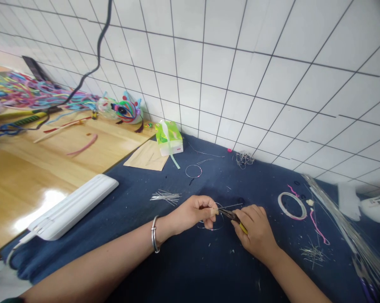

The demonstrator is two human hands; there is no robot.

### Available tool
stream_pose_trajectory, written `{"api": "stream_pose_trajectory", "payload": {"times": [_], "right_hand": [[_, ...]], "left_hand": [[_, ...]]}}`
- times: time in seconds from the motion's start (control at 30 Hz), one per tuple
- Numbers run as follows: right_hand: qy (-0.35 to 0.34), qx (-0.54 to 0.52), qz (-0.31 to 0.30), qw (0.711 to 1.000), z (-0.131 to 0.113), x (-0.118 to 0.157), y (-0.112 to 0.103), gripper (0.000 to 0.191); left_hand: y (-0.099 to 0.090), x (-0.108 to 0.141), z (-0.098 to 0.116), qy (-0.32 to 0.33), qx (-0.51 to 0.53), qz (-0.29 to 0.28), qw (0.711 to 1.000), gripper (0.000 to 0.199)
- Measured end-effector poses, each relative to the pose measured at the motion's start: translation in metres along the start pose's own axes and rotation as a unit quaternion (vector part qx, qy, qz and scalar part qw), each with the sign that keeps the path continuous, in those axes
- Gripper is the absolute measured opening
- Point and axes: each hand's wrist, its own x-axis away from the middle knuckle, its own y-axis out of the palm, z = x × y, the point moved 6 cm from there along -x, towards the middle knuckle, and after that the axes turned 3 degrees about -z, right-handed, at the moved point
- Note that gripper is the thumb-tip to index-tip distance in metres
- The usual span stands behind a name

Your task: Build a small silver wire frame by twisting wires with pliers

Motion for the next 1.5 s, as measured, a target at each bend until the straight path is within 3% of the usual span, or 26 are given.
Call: {"api": "stream_pose_trajectory", "payload": {"times": [1.27,1.5], "right_hand": [[-0.067,-0.022,-0.015,0.997,-0.005,-0.005,-0.007,0.019],[-0.085,0.041,0.012,0.995,-0.004,-0.004,-0.008,0.023]], "left_hand": [[0.003,-0.002,-0.012,-0.032,0.031,-0.040,0.998,0.016],[0.004,-0.002,-0.013,-0.039,0.034,-0.028,0.998,0.019]]}}
